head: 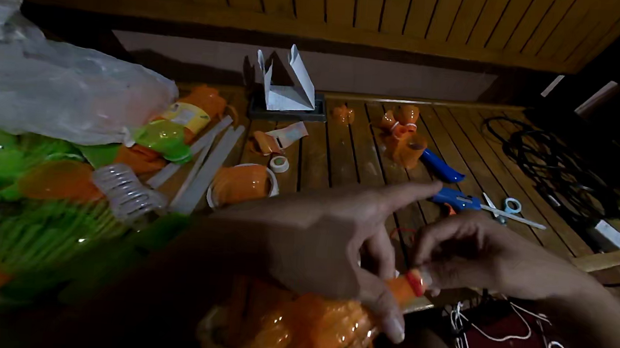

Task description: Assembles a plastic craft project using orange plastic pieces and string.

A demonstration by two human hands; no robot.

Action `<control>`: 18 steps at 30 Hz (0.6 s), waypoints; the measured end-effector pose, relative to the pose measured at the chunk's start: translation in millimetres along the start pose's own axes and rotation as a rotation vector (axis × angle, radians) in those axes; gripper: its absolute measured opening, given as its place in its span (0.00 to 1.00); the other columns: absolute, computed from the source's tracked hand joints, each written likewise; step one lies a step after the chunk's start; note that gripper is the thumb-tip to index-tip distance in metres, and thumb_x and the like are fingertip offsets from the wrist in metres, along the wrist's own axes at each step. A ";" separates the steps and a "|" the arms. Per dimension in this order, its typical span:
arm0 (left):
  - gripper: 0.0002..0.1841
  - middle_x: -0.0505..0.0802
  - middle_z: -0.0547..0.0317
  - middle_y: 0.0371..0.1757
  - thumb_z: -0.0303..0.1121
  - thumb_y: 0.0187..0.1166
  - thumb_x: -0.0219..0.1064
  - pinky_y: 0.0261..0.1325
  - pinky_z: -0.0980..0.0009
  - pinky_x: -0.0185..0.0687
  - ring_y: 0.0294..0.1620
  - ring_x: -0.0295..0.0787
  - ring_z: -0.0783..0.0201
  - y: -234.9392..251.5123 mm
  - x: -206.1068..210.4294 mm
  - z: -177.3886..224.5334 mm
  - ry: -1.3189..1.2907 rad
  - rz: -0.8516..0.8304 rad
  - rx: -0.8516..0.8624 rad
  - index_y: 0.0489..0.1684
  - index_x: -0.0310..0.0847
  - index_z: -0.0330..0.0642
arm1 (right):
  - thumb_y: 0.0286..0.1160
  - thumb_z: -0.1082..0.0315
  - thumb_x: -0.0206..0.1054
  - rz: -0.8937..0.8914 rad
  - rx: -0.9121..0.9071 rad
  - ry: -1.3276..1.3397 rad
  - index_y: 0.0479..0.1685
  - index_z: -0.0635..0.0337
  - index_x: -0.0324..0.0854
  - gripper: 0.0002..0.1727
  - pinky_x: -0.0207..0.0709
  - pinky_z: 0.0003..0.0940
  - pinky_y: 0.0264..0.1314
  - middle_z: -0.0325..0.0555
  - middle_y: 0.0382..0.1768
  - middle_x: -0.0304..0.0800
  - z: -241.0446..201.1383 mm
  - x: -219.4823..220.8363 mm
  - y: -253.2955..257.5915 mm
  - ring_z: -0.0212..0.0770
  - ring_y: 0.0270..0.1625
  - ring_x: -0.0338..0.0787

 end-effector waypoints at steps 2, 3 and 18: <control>0.61 0.93 0.76 0.29 0.39 0.64 0.83 0.32 0.92 0.79 0.29 0.86 0.88 3.5 7.4 -5.2 0.015 -0.087 0.008 0.98 0.36 0.55 | 0.79 0.66 0.68 -0.080 0.062 -0.088 0.34 0.48 0.87 0.05 0.71 0.06 0.27 0.15 0.25 0.85 -8.1 1.1 11.5 0.09 0.26 0.79; 0.62 0.92 0.76 0.30 0.40 0.65 0.83 0.33 0.93 0.79 0.30 0.86 0.89 5.3 9.7 -7.0 0.024 -0.112 0.008 0.98 0.33 0.50 | 0.78 0.67 0.67 -0.089 0.084 -0.159 0.33 0.50 0.86 0.06 0.70 0.07 0.26 0.17 0.23 0.83 -14.5 2.4 15.9 0.09 0.25 0.77; 0.58 0.88 0.65 0.32 0.37 0.68 0.81 0.35 0.87 0.78 0.29 0.83 0.84 16.7 4.6 -26.3 0.170 -0.053 -0.135 0.96 0.36 0.40 | 0.80 0.65 0.65 0.185 -0.009 -0.627 0.36 0.58 0.87 0.09 0.71 0.09 0.32 0.32 0.28 0.83 -35.8 13.8 13.9 0.14 0.30 0.79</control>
Point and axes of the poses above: each hand's wrist, its own y-axis towards the middle knuckle, its own x-axis out of the palm, z = x × y, the point moved 7 cm from there along y, towards the middle knuckle
